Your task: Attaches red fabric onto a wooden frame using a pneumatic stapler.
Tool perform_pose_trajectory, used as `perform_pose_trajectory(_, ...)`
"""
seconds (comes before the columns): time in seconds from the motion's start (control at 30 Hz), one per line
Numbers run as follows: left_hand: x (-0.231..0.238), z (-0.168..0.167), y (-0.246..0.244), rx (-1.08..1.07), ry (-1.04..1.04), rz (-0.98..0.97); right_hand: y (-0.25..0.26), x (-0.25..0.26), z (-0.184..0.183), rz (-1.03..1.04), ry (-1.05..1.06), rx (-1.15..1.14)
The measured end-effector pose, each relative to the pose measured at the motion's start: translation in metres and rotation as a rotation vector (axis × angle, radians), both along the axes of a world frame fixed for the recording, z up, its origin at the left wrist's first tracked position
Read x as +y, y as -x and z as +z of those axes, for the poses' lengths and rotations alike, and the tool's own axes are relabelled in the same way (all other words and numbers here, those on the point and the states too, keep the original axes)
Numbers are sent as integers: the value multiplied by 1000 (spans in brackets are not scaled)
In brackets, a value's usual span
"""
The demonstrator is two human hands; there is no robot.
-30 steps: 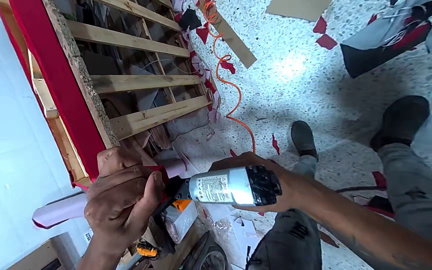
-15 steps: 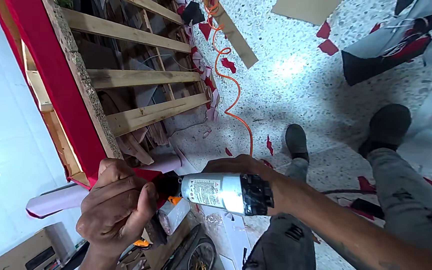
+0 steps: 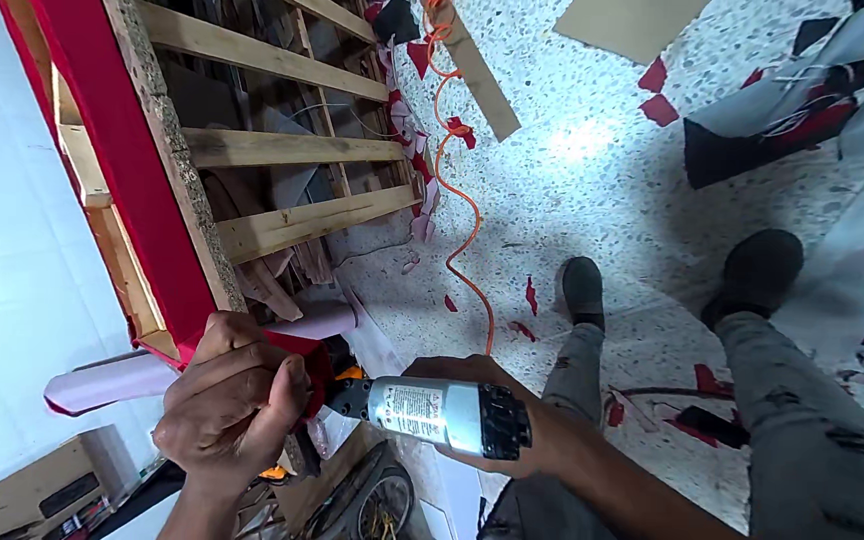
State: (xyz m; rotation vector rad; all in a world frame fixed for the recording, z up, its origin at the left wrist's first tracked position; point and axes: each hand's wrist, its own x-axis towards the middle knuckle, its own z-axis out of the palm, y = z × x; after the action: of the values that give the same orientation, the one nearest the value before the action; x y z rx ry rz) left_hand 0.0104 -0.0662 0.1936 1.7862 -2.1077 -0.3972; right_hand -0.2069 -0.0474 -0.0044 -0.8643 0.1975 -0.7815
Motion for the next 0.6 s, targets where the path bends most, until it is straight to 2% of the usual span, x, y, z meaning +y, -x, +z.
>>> perform_pose_trajectory(0.1,0,-1,-2,50,35,72,1,1,3,-28,-19,-6)
perform_pose_trajectory(0.2,4,-1,-7,215,154,282,10,1,19,-23,-54,97)
perform_pose_trajectory(0.3,3,1,0,354,313,545,43,-19,59,-72,-56,293)
perform_pose_trajectory(0.37,3,7,3,388,452,691,58,-56,108,-102,-39,500)
perform_pose_trajectory(0.43,2,11,5,426,584,810,58,-107,162,-66,116,653)
perform_pose_trajectory(0.5,2,16,5,484,679,869,32,-164,217,42,358,646)
perform_pose_trajectory(0.6,7,24,-2,504,768,946,-65,-243,301,253,823,709)
